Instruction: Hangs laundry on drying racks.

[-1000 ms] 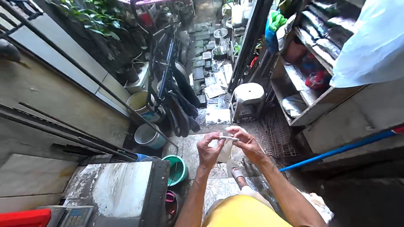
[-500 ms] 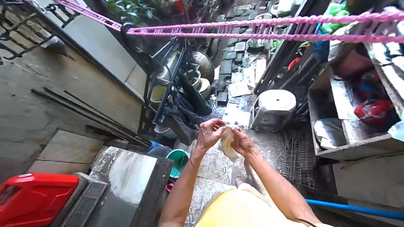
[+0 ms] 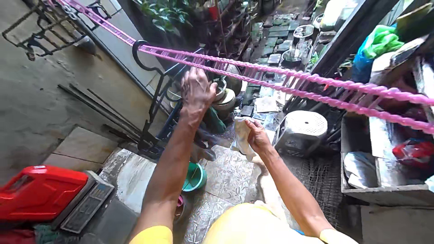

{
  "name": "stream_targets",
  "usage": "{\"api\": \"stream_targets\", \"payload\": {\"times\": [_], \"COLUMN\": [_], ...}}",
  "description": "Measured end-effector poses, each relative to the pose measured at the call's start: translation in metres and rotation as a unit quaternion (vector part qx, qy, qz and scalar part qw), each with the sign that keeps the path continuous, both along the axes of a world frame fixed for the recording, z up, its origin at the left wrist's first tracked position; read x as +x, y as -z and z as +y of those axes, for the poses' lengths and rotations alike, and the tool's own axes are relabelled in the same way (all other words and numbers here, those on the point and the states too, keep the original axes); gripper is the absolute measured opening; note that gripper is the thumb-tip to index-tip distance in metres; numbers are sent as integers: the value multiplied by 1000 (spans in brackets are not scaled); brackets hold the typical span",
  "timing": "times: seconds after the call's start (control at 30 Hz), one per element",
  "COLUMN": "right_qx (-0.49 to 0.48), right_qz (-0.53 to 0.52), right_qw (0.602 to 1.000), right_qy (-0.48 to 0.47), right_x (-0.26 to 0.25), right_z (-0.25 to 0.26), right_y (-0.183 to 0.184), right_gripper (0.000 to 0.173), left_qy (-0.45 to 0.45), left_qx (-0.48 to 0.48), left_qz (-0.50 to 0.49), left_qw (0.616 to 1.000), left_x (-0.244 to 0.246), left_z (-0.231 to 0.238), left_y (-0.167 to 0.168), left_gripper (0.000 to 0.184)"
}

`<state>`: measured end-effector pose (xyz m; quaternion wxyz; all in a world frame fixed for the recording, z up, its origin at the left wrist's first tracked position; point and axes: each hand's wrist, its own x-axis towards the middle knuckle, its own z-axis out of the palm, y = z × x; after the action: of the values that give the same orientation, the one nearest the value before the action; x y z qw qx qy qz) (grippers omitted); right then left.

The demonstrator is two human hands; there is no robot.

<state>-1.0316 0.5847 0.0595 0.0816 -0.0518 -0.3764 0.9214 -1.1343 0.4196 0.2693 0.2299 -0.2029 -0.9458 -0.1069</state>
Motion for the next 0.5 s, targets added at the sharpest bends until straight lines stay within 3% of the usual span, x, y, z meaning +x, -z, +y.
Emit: {"api": "stream_targets", "payload": {"times": [0.2,0.3,0.5], "right_qx": [78,129,130], "right_qz": [17,29,45], "right_qw": [997,991,990], "right_qy": [-14,-24,-16], "right_x": [-29,-47,-105], "right_z": [3,4,4], "right_y": [-16,-13,-15], "right_gripper": [25,28,23], "left_qy": [-115,-126,-98], "left_qx": [-63,-43,10], "left_qz": [-114,-111,-160], "left_qw": [985,985,982], "left_x": [-25,-34,-31], "left_z": [25,26,21], "left_y": [-5,2,0], "left_gripper": [66,62,41]}}
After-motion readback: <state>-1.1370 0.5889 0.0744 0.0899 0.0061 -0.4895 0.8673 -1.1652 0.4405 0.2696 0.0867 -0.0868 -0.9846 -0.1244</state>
